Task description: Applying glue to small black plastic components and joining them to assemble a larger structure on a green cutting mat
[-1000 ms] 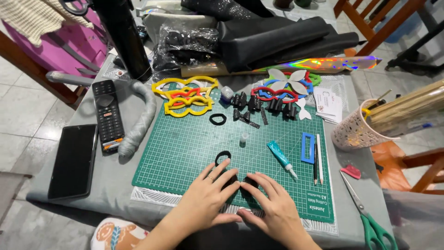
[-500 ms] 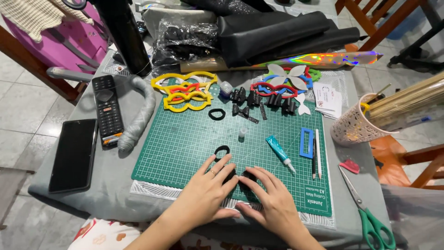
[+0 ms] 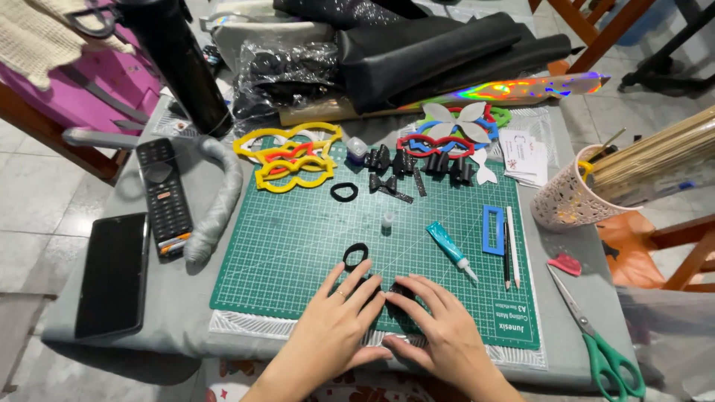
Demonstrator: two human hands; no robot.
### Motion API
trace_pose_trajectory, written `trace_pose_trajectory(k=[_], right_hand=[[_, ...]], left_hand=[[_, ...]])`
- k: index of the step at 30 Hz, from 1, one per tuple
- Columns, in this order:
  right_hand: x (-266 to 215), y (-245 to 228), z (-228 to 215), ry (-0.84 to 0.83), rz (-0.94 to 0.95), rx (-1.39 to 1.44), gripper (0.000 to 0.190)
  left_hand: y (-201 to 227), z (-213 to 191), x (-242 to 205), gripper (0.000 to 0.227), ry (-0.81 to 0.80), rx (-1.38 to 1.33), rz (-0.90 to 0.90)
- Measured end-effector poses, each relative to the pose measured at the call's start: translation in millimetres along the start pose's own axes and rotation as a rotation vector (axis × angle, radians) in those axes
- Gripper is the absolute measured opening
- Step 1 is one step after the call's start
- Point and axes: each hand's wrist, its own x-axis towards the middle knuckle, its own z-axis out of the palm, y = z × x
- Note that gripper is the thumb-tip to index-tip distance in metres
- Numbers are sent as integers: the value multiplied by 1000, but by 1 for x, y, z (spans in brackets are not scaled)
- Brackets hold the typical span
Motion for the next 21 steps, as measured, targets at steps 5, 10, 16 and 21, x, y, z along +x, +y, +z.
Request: trace_pose_trajectory(k=[5,10,16,21], right_hand=[[-1,-2,0,-18,26,3,55],[2,-2,1,-22,28,14,54],[-1,3,5,-15,46,14,56],[-9,17,16,-28,23,68,57]], left_hand=[[6,5,-6,80,45,-23,-7],[5,10,-8,74,112,-43,-11],[-5,7,-4,74,148,-83,37],[-20,16,1,67,147,-156,153]])
